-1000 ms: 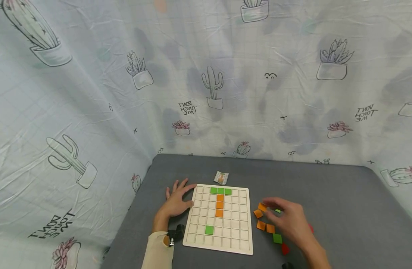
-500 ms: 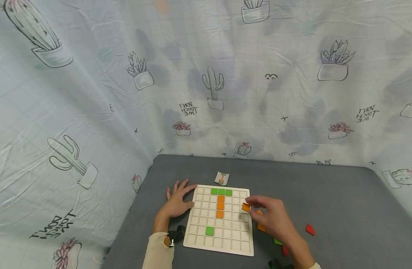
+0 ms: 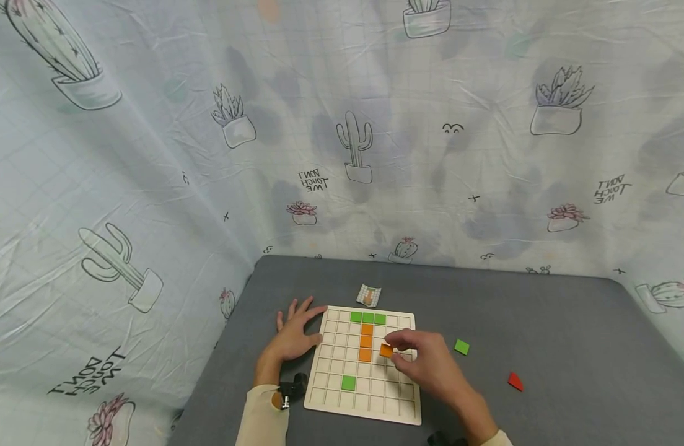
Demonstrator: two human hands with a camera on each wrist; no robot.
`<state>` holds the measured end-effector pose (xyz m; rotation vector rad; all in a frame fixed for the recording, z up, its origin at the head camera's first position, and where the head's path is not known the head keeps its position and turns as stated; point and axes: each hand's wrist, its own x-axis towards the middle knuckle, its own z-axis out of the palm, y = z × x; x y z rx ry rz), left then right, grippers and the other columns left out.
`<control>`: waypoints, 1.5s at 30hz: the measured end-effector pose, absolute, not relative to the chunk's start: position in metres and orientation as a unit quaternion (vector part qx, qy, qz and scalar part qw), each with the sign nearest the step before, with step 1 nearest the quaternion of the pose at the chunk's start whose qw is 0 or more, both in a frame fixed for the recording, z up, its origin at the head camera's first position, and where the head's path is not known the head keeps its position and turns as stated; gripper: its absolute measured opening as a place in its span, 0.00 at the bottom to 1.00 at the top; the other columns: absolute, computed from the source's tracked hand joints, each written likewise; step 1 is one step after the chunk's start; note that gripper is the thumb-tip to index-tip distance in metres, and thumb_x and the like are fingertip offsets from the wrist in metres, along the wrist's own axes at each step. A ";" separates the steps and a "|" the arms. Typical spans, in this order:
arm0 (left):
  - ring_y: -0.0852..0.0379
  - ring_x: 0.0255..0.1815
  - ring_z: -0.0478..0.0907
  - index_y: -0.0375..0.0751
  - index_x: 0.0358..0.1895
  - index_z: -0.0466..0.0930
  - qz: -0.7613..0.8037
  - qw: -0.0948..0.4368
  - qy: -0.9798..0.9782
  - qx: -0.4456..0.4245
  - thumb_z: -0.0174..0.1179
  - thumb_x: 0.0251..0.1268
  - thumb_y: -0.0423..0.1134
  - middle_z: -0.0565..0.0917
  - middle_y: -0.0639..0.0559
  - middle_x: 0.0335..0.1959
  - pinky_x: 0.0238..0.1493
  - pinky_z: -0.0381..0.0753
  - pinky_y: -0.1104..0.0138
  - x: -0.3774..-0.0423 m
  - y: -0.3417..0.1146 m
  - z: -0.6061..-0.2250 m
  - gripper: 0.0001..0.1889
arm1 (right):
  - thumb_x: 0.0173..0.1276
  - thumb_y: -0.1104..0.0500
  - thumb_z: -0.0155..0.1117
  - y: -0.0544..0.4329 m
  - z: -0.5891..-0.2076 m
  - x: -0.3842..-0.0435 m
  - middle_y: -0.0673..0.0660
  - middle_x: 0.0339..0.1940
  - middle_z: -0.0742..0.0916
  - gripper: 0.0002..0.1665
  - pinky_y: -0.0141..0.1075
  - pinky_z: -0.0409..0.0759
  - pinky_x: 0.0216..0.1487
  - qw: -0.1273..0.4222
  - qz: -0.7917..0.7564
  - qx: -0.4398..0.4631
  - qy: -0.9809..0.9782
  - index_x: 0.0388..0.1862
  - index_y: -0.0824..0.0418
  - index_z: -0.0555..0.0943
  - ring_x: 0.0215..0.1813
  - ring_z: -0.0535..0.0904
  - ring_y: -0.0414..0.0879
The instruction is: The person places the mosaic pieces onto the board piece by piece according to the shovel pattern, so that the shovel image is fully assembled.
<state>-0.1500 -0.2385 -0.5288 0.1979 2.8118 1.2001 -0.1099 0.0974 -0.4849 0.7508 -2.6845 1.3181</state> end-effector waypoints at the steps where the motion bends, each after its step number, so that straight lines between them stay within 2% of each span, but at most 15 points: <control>1: 0.25 0.91 0.37 0.48 0.78 0.79 0.391 0.039 0.917 0.065 0.69 0.65 0.32 0.58 0.35 0.90 0.81 0.23 0.25 -0.150 -0.238 -0.529 0.35 | 0.63 0.70 0.78 0.096 -0.486 -0.110 0.47 0.46 0.95 0.18 0.46 0.92 0.51 0.031 0.428 0.251 -0.867 0.52 0.58 0.93 0.46 0.92 0.42; 6: 0.24 0.91 0.37 0.48 0.78 0.79 0.391 0.039 0.917 0.066 0.69 0.65 0.31 0.57 0.34 0.90 0.81 0.23 0.25 -0.150 -0.239 -0.528 0.35 | 0.62 0.71 0.78 0.087 -0.494 -0.108 0.48 0.46 0.96 0.19 0.43 0.91 0.50 0.036 0.432 0.280 -0.856 0.51 0.58 0.93 0.44 0.92 0.43; 11: 0.24 0.91 0.37 0.48 0.78 0.78 0.391 0.039 0.917 0.067 0.69 0.65 0.31 0.57 0.34 0.90 0.81 0.23 0.25 -0.149 -0.239 -0.527 0.35 | 0.64 0.70 0.78 0.077 -0.501 -0.107 0.47 0.48 0.96 0.19 0.40 0.91 0.51 0.007 0.436 0.278 -0.856 0.52 0.55 0.93 0.45 0.91 0.40; 17: 0.24 0.91 0.37 0.47 0.78 0.78 0.393 0.039 0.916 0.067 0.69 0.65 0.31 0.57 0.34 0.90 0.80 0.23 0.25 -0.149 -0.238 -0.527 0.35 | 0.64 0.70 0.78 0.070 -0.507 -0.105 0.50 0.50 0.95 0.17 0.40 0.92 0.50 -0.007 0.444 0.284 -0.850 0.51 0.58 0.94 0.45 0.91 0.43; 22: 0.24 0.91 0.37 0.47 0.78 0.78 0.392 0.038 0.917 0.065 0.68 0.65 0.31 0.57 0.34 0.89 0.80 0.23 0.25 -0.149 -0.238 -0.526 0.35 | 0.62 0.72 0.77 0.066 -0.511 -0.104 0.51 0.48 0.95 0.17 0.40 0.92 0.49 0.008 0.436 0.303 -0.848 0.49 0.61 0.93 0.45 0.92 0.42; 27: 0.24 0.91 0.37 0.47 0.78 0.79 0.391 0.038 0.918 0.064 0.69 0.65 0.31 0.58 0.34 0.89 0.80 0.23 0.25 -0.149 -0.238 -0.526 0.35 | 0.62 0.73 0.78 0.063 -0.515 -0.104 0.50 0.47 0.95 0.17 0.37 0.91 0.50 0.017 0.412 0.314 -0.855 0.48 0.59 0.93 0.47 0.90 0.38; 34: 0.24 0.91 0.37 0.47 0.78 0.78 0.389 0.040 0.918 0.063 0.68 0.65 0.31 0.58 0.34 0.90 0.80 0.23 0.25 -0.148 -0.238 -0.526 0.35 | 0.61 0.72 0.79 0.059 -0.517 -0.104 0.51 0.47 0.95 0.17 0.35 0.91 0.49 0.021 0.391 0.323 -0.861 0.48 0.60 0.93 0.46 0.90 0.38; 45: 0.24 0.91 0.37 0.47 0.78 0.78 0.393 0.041 0.916 0.066 0.68 0.65 0.31 0.58 0.34 0.89 0.81 0.23 0.25 -0.149 -0.238 -0.526 0.35 | 0.61 0.69 0.82 0.054 -0.517 -0.103 0.49 0.48 0.95 0.17 0.39 0.91 0.54 0.042 0.333 0.324 -0.885 0.49 0.58 0.93 0.50 0.91 0.39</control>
